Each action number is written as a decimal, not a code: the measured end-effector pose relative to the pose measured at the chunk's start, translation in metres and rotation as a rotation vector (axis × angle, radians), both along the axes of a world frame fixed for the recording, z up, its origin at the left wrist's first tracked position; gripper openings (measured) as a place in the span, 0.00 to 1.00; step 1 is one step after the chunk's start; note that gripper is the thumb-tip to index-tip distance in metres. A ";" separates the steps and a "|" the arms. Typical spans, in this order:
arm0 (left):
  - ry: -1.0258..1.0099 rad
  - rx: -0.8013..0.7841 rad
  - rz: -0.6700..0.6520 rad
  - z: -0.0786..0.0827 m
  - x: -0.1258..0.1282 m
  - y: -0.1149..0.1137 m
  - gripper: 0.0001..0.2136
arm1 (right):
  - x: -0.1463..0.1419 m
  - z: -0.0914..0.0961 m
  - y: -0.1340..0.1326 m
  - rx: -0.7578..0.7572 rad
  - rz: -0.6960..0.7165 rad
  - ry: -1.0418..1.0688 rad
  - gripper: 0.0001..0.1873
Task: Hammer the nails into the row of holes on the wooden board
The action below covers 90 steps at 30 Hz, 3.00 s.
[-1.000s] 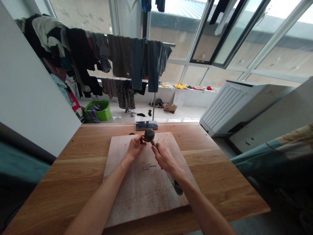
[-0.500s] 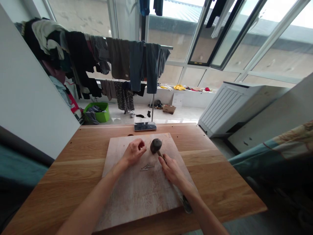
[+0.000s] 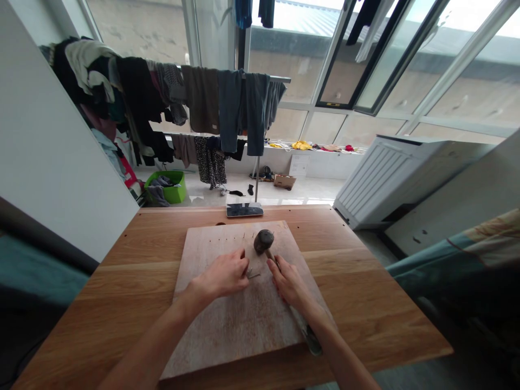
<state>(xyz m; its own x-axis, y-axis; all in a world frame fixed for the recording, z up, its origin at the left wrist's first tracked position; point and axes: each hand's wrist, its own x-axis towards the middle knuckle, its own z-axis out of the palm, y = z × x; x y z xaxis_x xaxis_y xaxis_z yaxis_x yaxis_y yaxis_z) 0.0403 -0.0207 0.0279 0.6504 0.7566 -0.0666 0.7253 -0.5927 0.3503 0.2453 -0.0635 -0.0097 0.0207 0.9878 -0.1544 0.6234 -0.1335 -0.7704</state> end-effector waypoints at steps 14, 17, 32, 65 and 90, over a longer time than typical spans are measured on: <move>-0.079 0.019 0.049 -0.005 0.001 -0.005 0.06 | 0.001 -0.003 0.000 0.012 0.009 0.010 0.14; -0.109 0.021 0.085 -0.009 -0.006 0.004 0.05 | 0.001 -0.001 0.000 0.003 0.008 0.025 0.14; -0.379 0.179 0.342 -0.035 -0.022 0.058 0.07 | 0.000 0.000 0.000 -0.021 -0.002 0.008 0.15; -0.648 0.179 0.442 -0.063 -0.016 0.072 0.04 | 0.001 -0.001 0.002 -0.024 0.014 0.051 0.14; -0.728 0.198 0.435 -0.071 -0.016 0.073 0.07 | -0.047 0.014 0.048 0.048 0.158 0.088 0.13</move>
<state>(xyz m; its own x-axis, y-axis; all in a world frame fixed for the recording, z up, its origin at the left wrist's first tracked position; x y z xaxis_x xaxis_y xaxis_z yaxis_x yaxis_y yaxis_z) 0.0241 0.0519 -0.0428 0.1303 0.9014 0.4129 0.5372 -0.4142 0.7348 0.1981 -0.0157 0.0044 -0.1468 0.9839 -0.1014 0.5632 -0.0011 -0.8263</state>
